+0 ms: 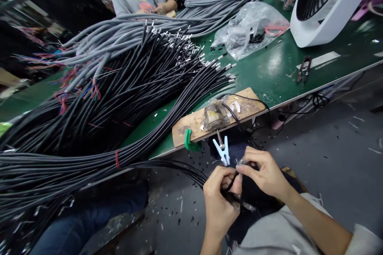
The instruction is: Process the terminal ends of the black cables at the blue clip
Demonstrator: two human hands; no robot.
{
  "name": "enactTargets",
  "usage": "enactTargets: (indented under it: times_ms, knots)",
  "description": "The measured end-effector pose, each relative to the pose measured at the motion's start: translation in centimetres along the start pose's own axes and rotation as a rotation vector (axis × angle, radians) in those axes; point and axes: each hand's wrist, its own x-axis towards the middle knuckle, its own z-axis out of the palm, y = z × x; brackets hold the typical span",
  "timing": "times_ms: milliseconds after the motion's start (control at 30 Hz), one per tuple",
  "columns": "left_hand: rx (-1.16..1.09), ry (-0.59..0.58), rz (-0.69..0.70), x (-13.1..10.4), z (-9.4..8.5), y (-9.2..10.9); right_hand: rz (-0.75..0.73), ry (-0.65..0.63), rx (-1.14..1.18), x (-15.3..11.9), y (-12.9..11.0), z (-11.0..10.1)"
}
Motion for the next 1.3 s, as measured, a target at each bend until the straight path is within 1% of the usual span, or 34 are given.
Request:
enactTargets:
  times_ms: [67,100,200,267,333,400,500,567,667,700,767,833,900,933,967,1000,1067,1133,1167,1200,1300]
  knots:
    - [-0.021,0.024,-0.025,-0.1,0.1,0.0,0.03,0.079,0.227,-0.6,0.7,1.3]
    - [-0.038,0.039,-0.037,-0.1,0.1,0.0,0.077,0.095,0.383,-0.8,1.0,2.0]
    - [-0.057,0.087,-0.038,-0.1,0.3,0.1,0.316,0.084,0.837,-1.2,1.8,3.2]
    - [-0.01,0.123,0.009,-0.1,0.4,0.1,0.439,0.077,1.003,-1.1,1.9,3.4]
    - [0.051,0.123,0.068,-0.1,0.3,0.1,0.471,0.07,1.046,-0.8,1.8,3.2]
    - [0.07,0.067,0.108,0.0,0.0,0.1,0.464,0.025,1.018,-0.5,1.7,2.9]
    - [0.035,-0.029,0.1,0.2,-0.7,0.2,0.401,-0.036,0.908,-0.3,1.3,2.3]
    - [0.005,-0.055,0.055,0.4,-1.1,0.2,0.308,-0.076,0.795,-0.2,0.8,1.9]
    - [-0.082,-0.071,-0.051,0.4,-1.3,0.0,0.143,-0.141,0.506,0.2,-0.1,1.3]
    - [-0.127,-0.075,-0.085,0.4,-1.3,-0.1,0.109,-0.143,0.425,0.4,-0.3,1.3]
    - [-0.229,-0.077,-0.131,0.3,-1.3,-0.2,0.103,-0.089,0.385,0.5,-0.6,1.5]
    - [-0.314,-0.079,-0.146,0.2,-1.2,-0.2,0.155,-0.031,0.448,0.4,-0.7,2.2]
    - [-0.354,-0.069,-0.143,0.1,-1.0,-0.1,0.19,0.03,0.462,0.0,-0.6,3.0]
    - [-0.359,-0.057,-0.141,0.2,-0.9,0.0,0.178,0.072,0.427,-0.2,-0.6,3.4]
    - [-0.361,-0.043,-0.141,0.2,-0.8,0.0,0.135,0.126,0.363,-0.5,-0.5,3.7]
    - [-0.364,-0.029,-0.141,0.2,-0.7,0.0,0.054,0.189,0.274,-0.7,-0.4,3.9]
    - [-0.37,-0.014,-0.135,0.3,-0.7,0.0,-0.189,0.299,0.047,-0.8,-0.2,4.0]
    - [-0.365,-0.02,-0.122,0.4,-0.8,-0.2,-0.438,0.333,-0.158,-0.7,0.0,3.7]
    - [-0.354,-0.022,-0.117,0.4,-0.9,-0.3,-0.523,0.317,-0.225,-0.6,0.1,3.5]
    - [-0.339,-0.016,-0.117,0.4,-1.0,-0.4,-0.574,0.286,-0.265,-0.6,0.2,3.2]
    - [-0.308,0.047,-0.143,0.3,-1.3,-0.7,-0.606,0.106,-0.276,-0.8,0.2,2.3]
